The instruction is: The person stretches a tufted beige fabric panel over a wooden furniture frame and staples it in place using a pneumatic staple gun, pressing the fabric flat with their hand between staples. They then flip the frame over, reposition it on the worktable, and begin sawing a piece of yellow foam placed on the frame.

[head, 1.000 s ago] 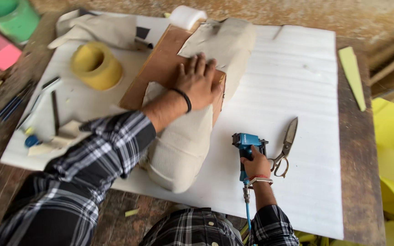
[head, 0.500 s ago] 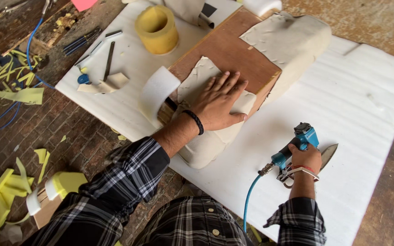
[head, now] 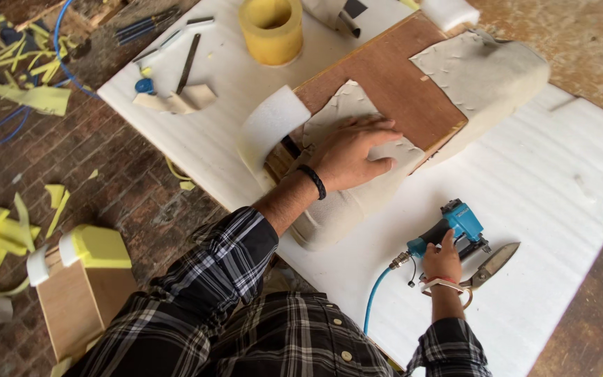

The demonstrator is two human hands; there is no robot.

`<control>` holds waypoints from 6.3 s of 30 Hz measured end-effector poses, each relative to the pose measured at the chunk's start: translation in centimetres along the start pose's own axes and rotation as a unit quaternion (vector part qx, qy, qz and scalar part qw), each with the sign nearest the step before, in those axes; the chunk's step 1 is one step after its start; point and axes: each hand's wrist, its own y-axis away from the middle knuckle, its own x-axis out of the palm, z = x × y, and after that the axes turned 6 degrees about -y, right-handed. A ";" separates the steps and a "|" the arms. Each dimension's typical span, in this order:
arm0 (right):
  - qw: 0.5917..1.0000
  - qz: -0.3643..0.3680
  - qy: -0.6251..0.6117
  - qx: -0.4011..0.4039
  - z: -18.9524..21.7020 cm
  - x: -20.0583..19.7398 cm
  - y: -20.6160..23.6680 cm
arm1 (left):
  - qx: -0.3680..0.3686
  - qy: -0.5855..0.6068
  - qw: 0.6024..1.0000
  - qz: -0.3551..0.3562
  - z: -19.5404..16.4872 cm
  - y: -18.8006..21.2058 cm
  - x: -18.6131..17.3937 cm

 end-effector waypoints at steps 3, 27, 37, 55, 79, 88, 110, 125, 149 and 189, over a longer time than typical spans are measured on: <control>0.999 0.036 -0.007 -0.008 -0.2 -0.5 -0.5 | -0.068 0.062 0.996 -0.004 -0.2 2.2 -0.8; 0.914 -0.184 -0.089 -0.350 29.4 -8.0 17.4 | 0.164 0.005 0.984 -0.063 6.7 9.4 -8.5; 0.937 -0.270 -0.140 -0.172 29.3 -5.4 20.8 | 0.146 -0.134 0.975 -0.101 7.8 9.4 -7.3; 0.930 -0.289 -0.129 -0.189 29.1 -5.5 20.4 | 0.168 -0.133 0.967 -0.137 8.6 9.3 -7.2; 0.828 -0.243 -0.281 -0.419 26.3 -3.9 15.0 | -0.142 -0.033 0.970 -0.193 11.7 8.8 -5.6; 0.837 -0.248 -0.282 -0.398 34.7 0.3 19.9 | -0.209 0.101 0.958 -0.165 17.5 11.2 -11.7; 0.848 -0.110 0.033 -0.518 37.9 -4.2 18.0 | -0.149 0.066 0.964 -0.212 20.6 20.6 -16.8; 0.849 -0.132 -0.017 -0.511 37.5 -2.8 16.9 | -0.256 -0.091 0.949 -0.159 17.6 19.7 -18.2; 0.821 -0.124 -0.028 -0.557 37.7 -2.8 16.5 | -0.158 0.084 0.944 -0.276 9.8 24.8 -12.2; 0.867 0.014 0.294 -0.402 40.5 -10.6 -9.6 | -0.344 0.227 0.841 -0.351 11.3 25.4 -10.0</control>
